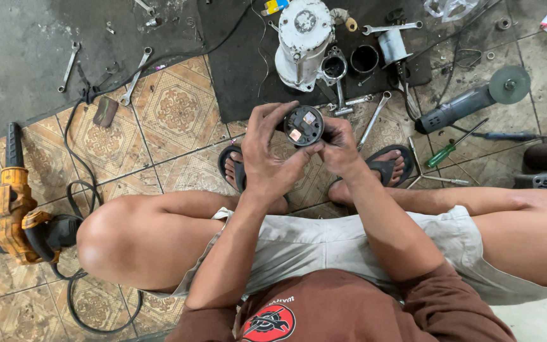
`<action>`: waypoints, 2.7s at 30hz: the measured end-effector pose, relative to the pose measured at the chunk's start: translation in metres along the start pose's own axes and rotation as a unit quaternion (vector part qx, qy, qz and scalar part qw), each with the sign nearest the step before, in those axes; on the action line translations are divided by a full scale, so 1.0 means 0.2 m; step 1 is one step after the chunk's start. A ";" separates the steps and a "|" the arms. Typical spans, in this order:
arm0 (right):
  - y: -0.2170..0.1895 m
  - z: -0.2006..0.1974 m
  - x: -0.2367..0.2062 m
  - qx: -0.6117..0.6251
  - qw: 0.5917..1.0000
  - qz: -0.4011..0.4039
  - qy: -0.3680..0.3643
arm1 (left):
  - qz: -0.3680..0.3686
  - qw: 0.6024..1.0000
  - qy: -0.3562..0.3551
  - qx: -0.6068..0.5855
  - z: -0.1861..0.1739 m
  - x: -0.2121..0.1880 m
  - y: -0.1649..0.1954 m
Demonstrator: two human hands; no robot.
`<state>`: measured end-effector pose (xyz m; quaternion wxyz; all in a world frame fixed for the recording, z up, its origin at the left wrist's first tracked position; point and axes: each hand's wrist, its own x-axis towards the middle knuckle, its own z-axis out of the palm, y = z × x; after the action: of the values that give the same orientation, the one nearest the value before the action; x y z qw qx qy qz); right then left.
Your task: The person sits on the floor and uses a wrench to tighten bolts on a small circular engine component. They then use a pair of scissors to adjust a part inside a cylindrical engine housing.
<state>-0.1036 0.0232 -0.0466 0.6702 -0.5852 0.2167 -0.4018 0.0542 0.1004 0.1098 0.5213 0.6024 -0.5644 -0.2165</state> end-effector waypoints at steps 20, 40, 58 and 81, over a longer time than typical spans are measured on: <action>-0.06 0.11 -0.03 0.463 0.858 0.214 0.055 | -0.061 0.988 -0.056 -0.131 -0.03 0.01 0.01; -0.10 0.18 -0.02 0.427 0.866 0.250 0.078 | -0.079 0.978 -0.052 -0.188 -0.01 0.01 -0.02; -0.08 0.25 -0.07 0.406 0.905 0.108 0.065 | -0.069 0.984 -0.033 -0.162 -0.02 0.01 -0.01; -0.09 0.11 -0.01 0.158 0.979 0.128 -0.001 | -0.169 0.981 -0.082 -0.049 -0.06 0.05 -0.06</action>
<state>-0.0924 0.0381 -0.0242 0.8005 -0.4396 0.2225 -0.3411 0.0729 0.0936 0.1073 0.4577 0.6433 -0.4838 -0.3777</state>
